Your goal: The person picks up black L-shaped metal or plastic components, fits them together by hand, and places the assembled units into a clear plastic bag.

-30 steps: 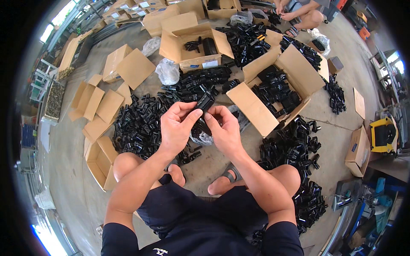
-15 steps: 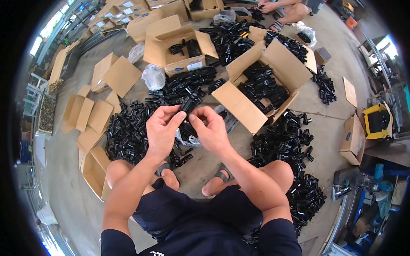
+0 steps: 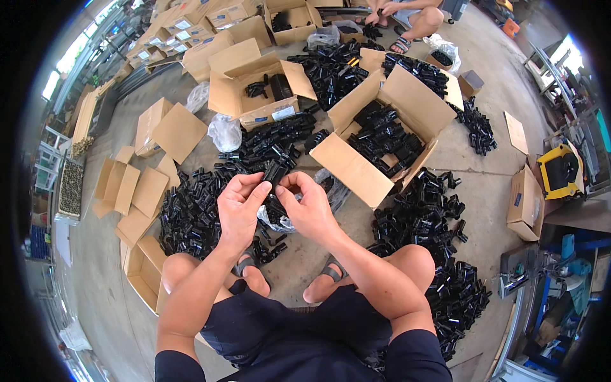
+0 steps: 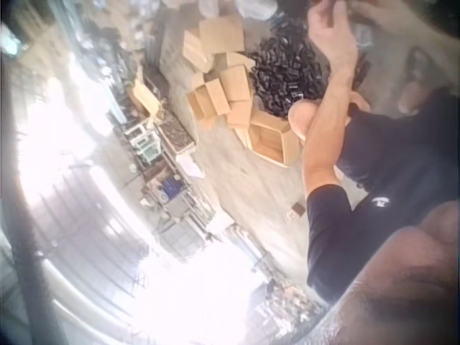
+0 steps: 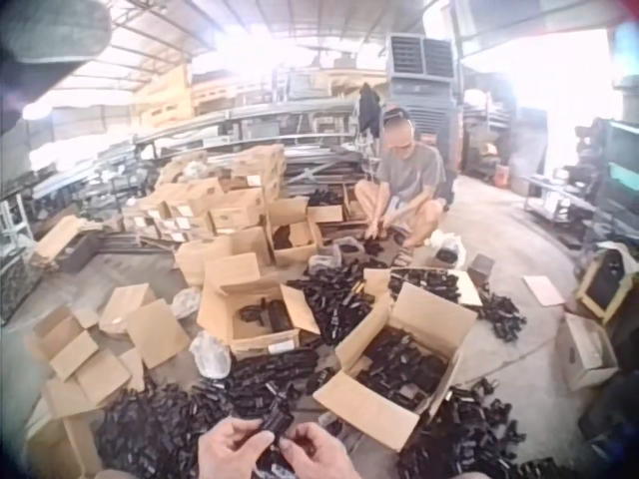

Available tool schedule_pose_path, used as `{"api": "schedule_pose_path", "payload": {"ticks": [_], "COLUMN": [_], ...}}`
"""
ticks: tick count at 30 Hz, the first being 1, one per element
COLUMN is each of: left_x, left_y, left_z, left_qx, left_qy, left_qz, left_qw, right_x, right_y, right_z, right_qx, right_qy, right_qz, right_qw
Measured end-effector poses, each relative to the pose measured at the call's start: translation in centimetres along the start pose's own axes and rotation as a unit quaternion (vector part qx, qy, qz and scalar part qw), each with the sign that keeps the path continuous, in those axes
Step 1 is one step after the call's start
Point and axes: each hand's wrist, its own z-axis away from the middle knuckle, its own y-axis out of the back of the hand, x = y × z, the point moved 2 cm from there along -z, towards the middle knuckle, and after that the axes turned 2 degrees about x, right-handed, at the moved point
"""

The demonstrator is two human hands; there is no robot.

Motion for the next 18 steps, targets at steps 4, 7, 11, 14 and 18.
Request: {"api": "schedule_pose_path", "payload": {"ticks": [4,7,11,14,18], "left_x": [0.0,-0.4,-0.1,0.0,-0.1], "left_y": [-0.2,-0.1,-0.1,-0.1,-0.4], "left_z": [0.0,-0.1,-0.1,-0.2,-0.2], "left_qx": [-0.001,-0.004,-0.008,-0.016,-0.021], "left_qy": [0.011,0.002,0.009,-0.005,-0.005], "left_qz": [0.01,0.012,0.008,0.008,0.002], "left_qw": [1.0,1.0,1.0,1.0,1.0], "right_x": [1.5,0.0,0.5,0.6,1.3], "right_y": [0.5,0.1,0.5,0.4,0.9], "right_z": [-0.4,0.1,-0.2,-0.1,-0.3], "right_qx": [-0.015,-0.002,-0.02,-0.022,-0.025], "right_qy": [-0.018,0.009,-0.065,-0.043,-0.062], "right_qz": [-0.023,-0.034,-0.061,-0.043,-0.063], "right_qw": [0.999,0.999,0.996,0.998,0.996]}}
